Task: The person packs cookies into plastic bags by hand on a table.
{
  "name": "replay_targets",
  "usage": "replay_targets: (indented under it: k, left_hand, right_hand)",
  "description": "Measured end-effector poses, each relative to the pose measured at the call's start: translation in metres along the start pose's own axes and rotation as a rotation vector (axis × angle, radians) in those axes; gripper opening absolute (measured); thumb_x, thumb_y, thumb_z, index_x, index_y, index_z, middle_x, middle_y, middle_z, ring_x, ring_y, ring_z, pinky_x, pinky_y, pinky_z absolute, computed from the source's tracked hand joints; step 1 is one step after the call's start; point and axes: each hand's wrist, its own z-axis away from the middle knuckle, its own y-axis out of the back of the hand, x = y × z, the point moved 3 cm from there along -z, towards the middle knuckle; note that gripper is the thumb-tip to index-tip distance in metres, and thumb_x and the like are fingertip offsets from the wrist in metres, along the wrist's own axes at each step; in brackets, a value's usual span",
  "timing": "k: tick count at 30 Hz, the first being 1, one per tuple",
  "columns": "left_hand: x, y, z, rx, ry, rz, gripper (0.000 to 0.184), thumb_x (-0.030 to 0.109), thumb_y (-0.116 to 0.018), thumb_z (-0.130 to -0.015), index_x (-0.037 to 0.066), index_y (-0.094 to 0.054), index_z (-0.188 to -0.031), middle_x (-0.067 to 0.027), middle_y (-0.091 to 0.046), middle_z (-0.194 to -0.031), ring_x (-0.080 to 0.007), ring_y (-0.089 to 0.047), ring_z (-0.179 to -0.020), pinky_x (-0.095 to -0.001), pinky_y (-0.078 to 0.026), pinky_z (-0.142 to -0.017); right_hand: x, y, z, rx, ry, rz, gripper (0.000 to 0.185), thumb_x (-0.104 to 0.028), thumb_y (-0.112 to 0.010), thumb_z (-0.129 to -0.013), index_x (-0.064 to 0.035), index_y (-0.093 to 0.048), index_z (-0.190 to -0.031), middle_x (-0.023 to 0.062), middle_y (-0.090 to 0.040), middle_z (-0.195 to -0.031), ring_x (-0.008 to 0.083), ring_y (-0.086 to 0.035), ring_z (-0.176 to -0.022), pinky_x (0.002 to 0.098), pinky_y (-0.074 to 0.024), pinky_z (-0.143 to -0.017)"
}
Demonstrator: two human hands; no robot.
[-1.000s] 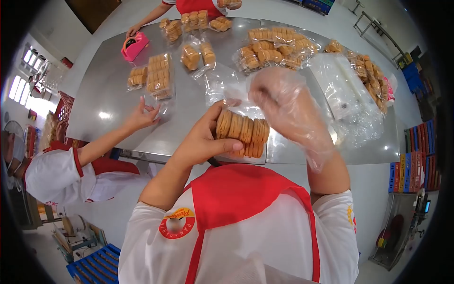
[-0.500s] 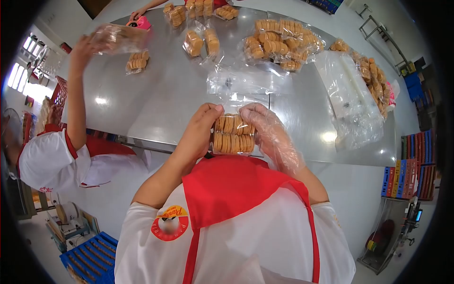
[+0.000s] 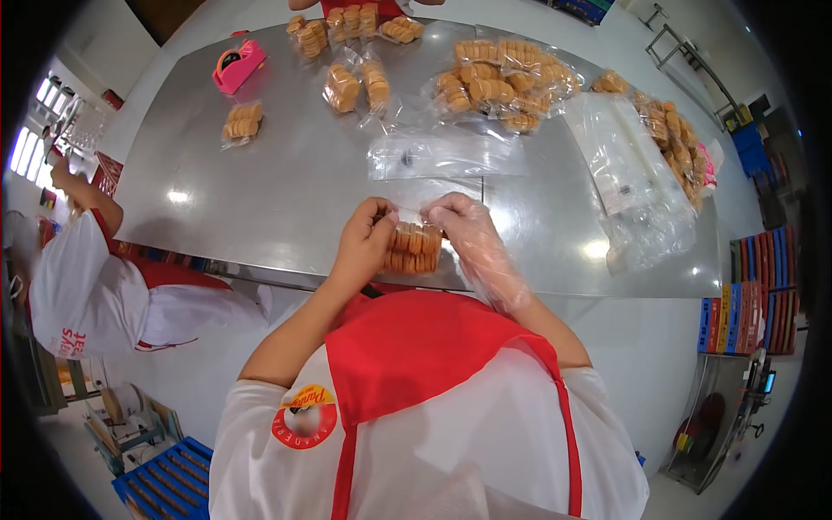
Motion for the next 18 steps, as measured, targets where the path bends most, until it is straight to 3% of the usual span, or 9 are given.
replay_targets:
  k: [2,5,6,9,12,15,18]
  left_hand:
    - [-0.050,0.001,-0.004,0.077,-0.073,-0.092,0.016,0.012,-0.058,-0.095,0.001,-0.059,-0.107,-0.0039,-0.059,-0.097,-0.0095,-0.053,-0.083,-0.0243,-0.045,-0.072]
    - [-0.046,0.001,0.000,0.095,-0.081,-0.248,0.015,0.013,-0.060,-0.094,0.000,-0.061,-0.102,-0.0041,-0.060,-0.091,-0.0102,-0.054,-0.081,-0.0255,-0.045,-0.072]
    - [-0.035,0.000,0.002,0.084,-0.064,-0.303,0.015,0.014,-0.061,-0.094,0.000,-0.062,-0.100,-0.0039,-0.061,-0.089,-0.0104,-0.055,-0.081,-0.0259,-0.045,-0.073]
    - [-0.021,0.000,0.002,0.020,0.103,-0.107,0.015,0.014,-0.062,-0.092,-0.001,-0.064,-0.096,-0.0078,-0.063,-0.081,-0.0151,-0.056,-0.075,-0.0294,-0.047,-0.071]
    - [-0.017,-0.002,0.004,0.059,0.108,-0.106,0.014,0.013,-0.062,-0.092,-0.001,-0.063,-0.096,-0.0064,-0.061,-0.075,-0.0146,-0.055,-0.071,-0.0293,-0.046,-0.069]
    - [-0.022,-0.003,0.003,0.033,0.120,-0.083,0.010,0.008,-0.062,-0.092,0.000,-0.062,-0.097,-0.0022,-0.060,-0.080,-0.0099,-0.053,-0.071,-0.0254,-0.045,-0.066]
    - [-0.007,-0.005,0.004,-0.001,0.142,-0.240,0.012,0.011,-0.063,-0.091,-0.001,-0.063,-0.095,-0.0068,-0.062,-0.076,-0.0142,-0.056,-0.072,-0.0293,-0.047,-0.069]
  right_hand:
    - [0.023,0.006,-0.007,0.021,-0.014,0.041,0.013,-0.011,-0.062,-0.093,-0.0002,-0.063,-0.099,0.0017,-0.058,-0.085,0.0086,-0.050,-0.077,0.0233,-0.0417,-0.069]
    - [0.025,0.006,-0.001,0.060,-0.082,0.051,0.013,-0.012,-0.064,-0.093,0.0000,-0.064,-0.097,0.0030,-0.058,-0.084,0.0101,-0.051,-0.078,0.0249,-0.0429,-0.070]
    - [0.025,0.009,-0.001,0.079,-0.002,0.214,0.014,-0.013,-0.064,-0.093,0.0003,-0.064,-0.098,0.0034,-0.057,-0.083,0.0106,-0.052,-0.078,0.0258,-0.0432,-0.071]
    - [0.020,0.010,0.000,0.092,0.112,0.513,0.018,-0.014,-0.064,-0.093,0.0015,-0.063,-0.101,0.0049,-0.056,-0.081,0.0121,-0.053,-0.078,0.0283,-0.0440,-0.071]
    - [0.008,0.005,0.005,0.058,-0.025,0.451,0.018,-0.014,-0.064,-0.093,0.0023,-0.062,-0.101,0.0051,-0.056,-0.079,0.0128,-0.053,-0.077,0.0296,-0.0445,-0.071]
    - [0.000,0.003,0.012,0.075,-0.125,0.389,0.013,-0.012,-0.062,-0.095,0.0014,-0.063,-0.097,0.0032,-0.055,-0.078,0.0113,-0.050,-0.074,0.0287,-0.0437,-0.068]
    - [-0.002,0.002,0.015,0.084,-0.157,0.256,0.010,-0.010,-0.060,-0.095,0.0001,-0.062,-0.094,0.0015,-0.054,-0.077,0.0093,-0.047,-0.071,0.0271,-0.0422,-0.065]
